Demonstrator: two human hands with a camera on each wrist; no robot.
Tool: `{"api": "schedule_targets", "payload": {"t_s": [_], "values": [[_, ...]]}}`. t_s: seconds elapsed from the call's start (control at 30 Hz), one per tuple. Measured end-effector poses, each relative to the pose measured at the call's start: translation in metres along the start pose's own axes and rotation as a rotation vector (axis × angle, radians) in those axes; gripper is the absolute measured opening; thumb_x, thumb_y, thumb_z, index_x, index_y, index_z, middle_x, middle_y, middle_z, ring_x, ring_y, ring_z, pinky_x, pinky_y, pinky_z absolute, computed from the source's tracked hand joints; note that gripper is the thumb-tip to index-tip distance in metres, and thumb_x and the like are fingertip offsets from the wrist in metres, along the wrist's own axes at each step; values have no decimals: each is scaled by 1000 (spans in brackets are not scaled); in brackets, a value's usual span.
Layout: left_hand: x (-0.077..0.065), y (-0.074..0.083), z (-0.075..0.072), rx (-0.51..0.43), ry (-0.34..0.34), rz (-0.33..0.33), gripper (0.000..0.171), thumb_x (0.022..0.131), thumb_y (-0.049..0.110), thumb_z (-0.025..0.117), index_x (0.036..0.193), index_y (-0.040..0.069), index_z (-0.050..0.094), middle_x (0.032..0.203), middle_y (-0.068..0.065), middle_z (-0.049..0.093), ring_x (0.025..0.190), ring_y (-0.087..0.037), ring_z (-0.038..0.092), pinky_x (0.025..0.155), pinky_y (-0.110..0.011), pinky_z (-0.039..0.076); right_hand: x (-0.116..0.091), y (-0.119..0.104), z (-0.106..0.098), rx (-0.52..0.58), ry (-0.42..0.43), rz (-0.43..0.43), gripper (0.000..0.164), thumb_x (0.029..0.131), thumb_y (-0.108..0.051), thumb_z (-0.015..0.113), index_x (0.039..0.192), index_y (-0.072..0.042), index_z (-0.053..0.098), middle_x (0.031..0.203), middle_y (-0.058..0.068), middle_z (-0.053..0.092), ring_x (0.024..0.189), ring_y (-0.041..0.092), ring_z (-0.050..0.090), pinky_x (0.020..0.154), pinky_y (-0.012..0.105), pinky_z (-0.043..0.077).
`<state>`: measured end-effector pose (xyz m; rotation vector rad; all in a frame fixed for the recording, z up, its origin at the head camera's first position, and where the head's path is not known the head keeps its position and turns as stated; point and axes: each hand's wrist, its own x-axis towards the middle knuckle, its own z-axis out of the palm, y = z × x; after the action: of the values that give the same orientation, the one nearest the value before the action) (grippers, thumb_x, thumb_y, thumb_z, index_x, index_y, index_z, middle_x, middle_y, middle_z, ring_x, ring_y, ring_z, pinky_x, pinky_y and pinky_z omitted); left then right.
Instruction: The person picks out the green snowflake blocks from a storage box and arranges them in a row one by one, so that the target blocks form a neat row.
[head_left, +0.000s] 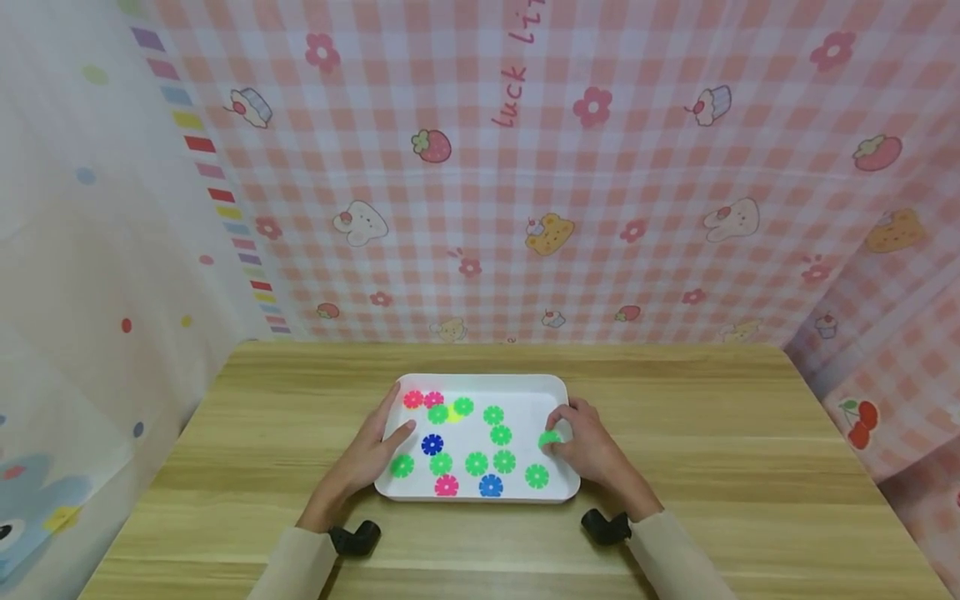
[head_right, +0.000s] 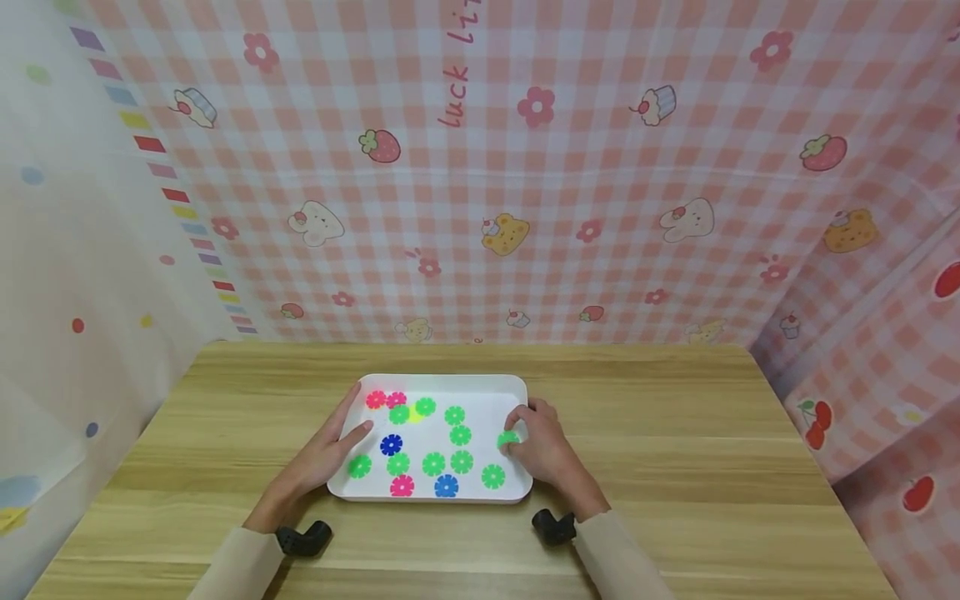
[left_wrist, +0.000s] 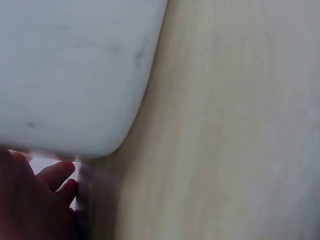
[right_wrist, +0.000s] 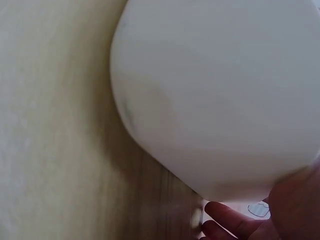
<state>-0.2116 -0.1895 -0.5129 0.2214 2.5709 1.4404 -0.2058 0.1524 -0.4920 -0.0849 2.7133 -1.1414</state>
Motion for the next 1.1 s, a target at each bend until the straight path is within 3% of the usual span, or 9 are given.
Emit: {"api": "schedule_targets", "payload": {"t_s": [0.63, 1.1], "values": [[-2, 1, 0, -5, 9, -6, 71, 105, 34, 47, 161, 26, 4, 168, -8, 4, 153, -34, 1, 121, -59, 3, -1, 2, -6, 38, 12, -73, 14, 88, -10, 75, 84, -14, 61, 148, 25, 38, 138, 44, 30, 111, 65, 32], [-2, 2, 1, 7, 14, -31, 72, 105, 33, 48, 161, 27, 4, 167, -10, 5, 153, -35, 2, 121, -61, 3, -4, -5, -13, 72, 39, -63, 13, 90, -16, 73, 81, -12, 65, 145, 24, 43, 137, 45, 35, 113, 65, 29]]}}
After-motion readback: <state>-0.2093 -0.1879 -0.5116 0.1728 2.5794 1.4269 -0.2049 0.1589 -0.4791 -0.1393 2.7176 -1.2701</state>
